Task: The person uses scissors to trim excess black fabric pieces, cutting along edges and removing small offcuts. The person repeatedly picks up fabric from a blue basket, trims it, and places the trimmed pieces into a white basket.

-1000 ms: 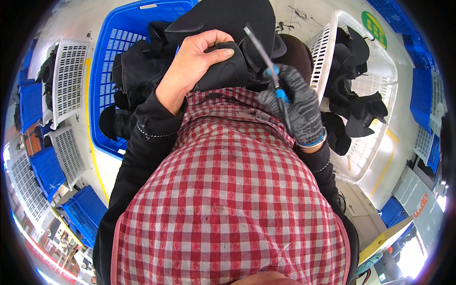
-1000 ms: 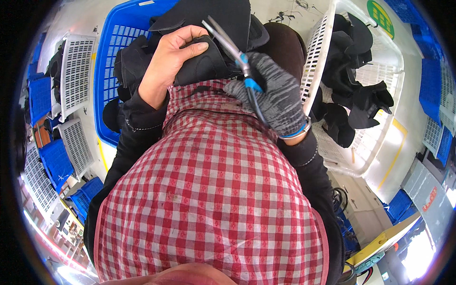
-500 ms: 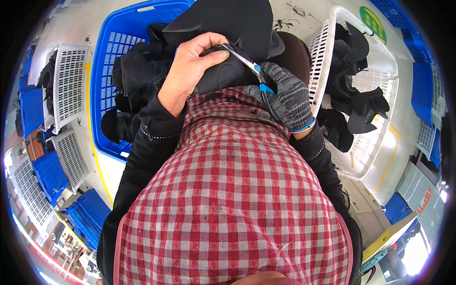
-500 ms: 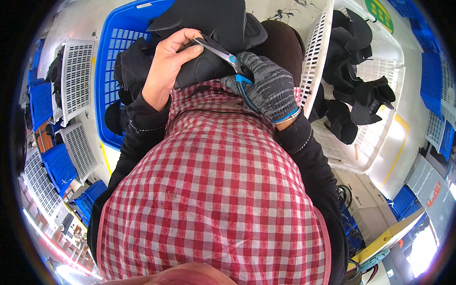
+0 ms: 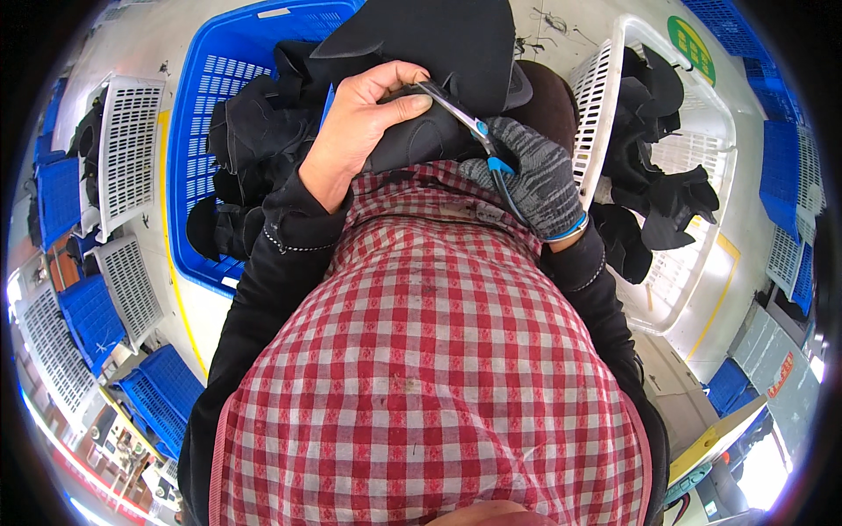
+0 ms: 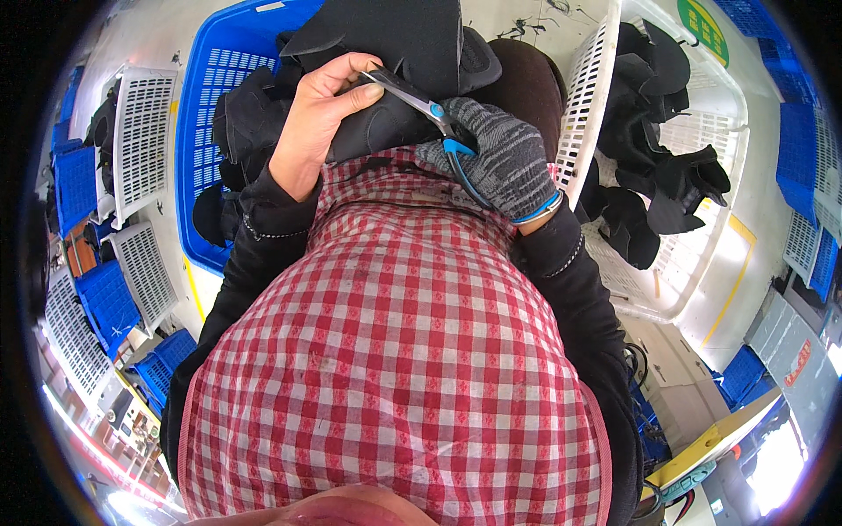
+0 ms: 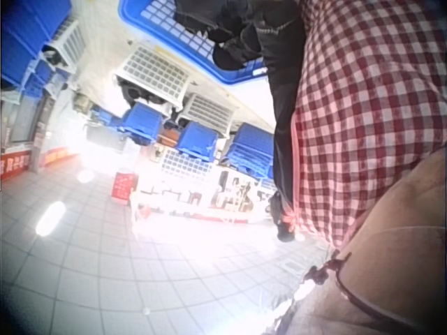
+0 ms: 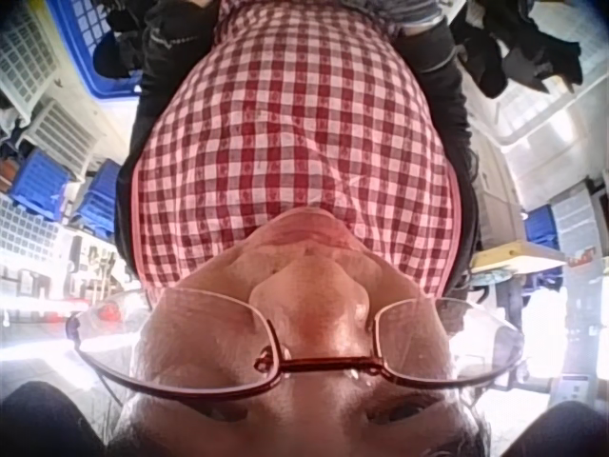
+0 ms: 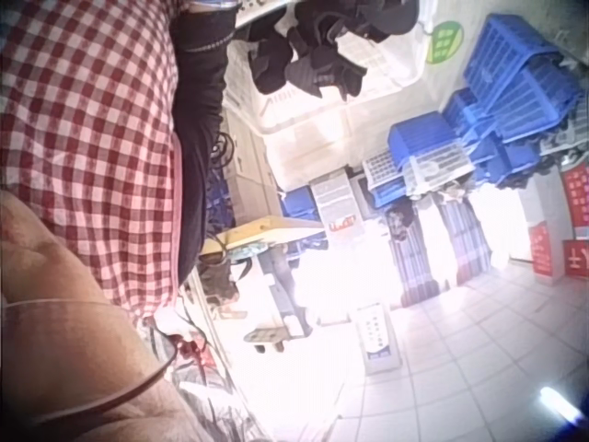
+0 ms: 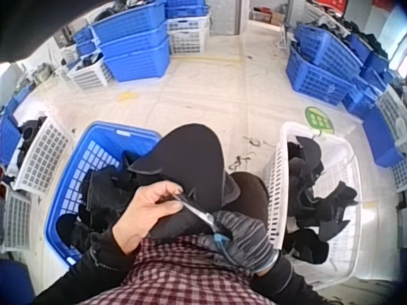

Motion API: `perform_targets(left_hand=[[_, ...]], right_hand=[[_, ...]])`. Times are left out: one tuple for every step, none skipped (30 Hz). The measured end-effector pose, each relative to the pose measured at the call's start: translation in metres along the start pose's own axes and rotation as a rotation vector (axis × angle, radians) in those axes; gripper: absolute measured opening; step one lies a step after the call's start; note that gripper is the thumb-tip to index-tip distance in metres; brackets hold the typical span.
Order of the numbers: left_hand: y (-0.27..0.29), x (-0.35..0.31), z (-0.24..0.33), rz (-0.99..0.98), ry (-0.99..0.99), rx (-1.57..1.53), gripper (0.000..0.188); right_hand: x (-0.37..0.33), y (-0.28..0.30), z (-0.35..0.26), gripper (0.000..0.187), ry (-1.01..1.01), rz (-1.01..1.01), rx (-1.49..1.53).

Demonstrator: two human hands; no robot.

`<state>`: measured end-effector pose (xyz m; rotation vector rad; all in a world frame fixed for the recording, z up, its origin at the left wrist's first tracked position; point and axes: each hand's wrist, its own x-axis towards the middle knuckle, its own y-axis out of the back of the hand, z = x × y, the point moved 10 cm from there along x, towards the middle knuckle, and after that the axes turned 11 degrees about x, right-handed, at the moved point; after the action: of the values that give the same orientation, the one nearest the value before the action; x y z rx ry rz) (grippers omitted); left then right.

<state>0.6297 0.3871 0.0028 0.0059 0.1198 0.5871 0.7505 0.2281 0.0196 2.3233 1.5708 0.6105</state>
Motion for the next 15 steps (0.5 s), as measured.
perform_targets(left_hand=[[0.0, 0.0, -0.001, 0.001, 0.005, 0.009, 0.023], [0.0, 0.001, 0.0, 0.005, -0.003, 0.018, 0.023], [-0.001, 0.001, 0.001, -0.001, -0.016, 0.021, 0.023], [-0.001, 0.001, 0.0, -0.001, -0.003, 0.027, 0.023], [-0.002, 0.001, -0.001, -0.008, 0.005, 0.027, 0.023], [-0.002, 0.001, 0.0, -0.009, 0.004, 0.03, 0.023], [-0.002, 0.001, -0.001, -0.009, 0.017, 0.013, 0.022], [-0.001, 0.001, -0.001, -0.005, 0.018, 0.001, 0.022], [-0.001, 0.001, 0.001, -0.005, 0.007, -0.012, 0.022], [-0.002, 0.001, 0.001, -0.007, 0.01, -0.004, 0.021], [-0.002, 0.002, 0.002, -0.012, 0.002, 0.002, 0.021], [-0.003, 0.002, 0.004, -0.018, -0.015, 0.005, 0.021], [-0.003, 0.002, 0.003, -0.014, -0.009, 0.013, 0.021], [-0.003, 0.002, 0.004, -0.01, -0.014, 0.018, 0.02], [-0.003, 0.003, 0.004, -0.007, -0.017, 0.024, 0.02]], right_hand=[[0.001, 0.0, 0.001, 0.059, 0.0, -0.008, -0.005], [0.001, -0.001, 0.002, 0.06, -0.007, -0.017, 0.017], [0.001, -0.002, 0.003, 0.06, -0.013, -0.025, 0.039], [0.002, -0.003, 0.004, 0.06, -0.024, -0.028, 0.066], [0.002, -0.003, 0.004, 0.06, -0.032, -0.025, 0.071], [0.002, -0.003, 0.004, 0.06, -0.044, -0.017, 0.08], [0.003, -0.004, 0.004, 0.06, -0.058, -0.016, 0.093], [0.003, -0.003, 0.002, 0.061, -0.049, -0.006, 0.041], [0.003, -0.003, -0.001, 0.062, -0.041, 0.0, -0.008], [0.003, -0.002, -0.003, 0.063, -0.034, 0.007, -0.058], [0.003, -0.001, -0.007, 0.061, -0.013, 0.013, -0.089], [0.003, 0.001, -0.01, 0.06, 0.004, 0.02, -0.121], [0.003, 0.002, -0.012, 0.058, 0.021, 0.028, -0.153], [0.002, 0.002, -0.012, 0.059, 0.02, 0.025, -0.16], [0.002, 0.003, -0.01, 0.06, 0.006, 0.018, -0.136]])
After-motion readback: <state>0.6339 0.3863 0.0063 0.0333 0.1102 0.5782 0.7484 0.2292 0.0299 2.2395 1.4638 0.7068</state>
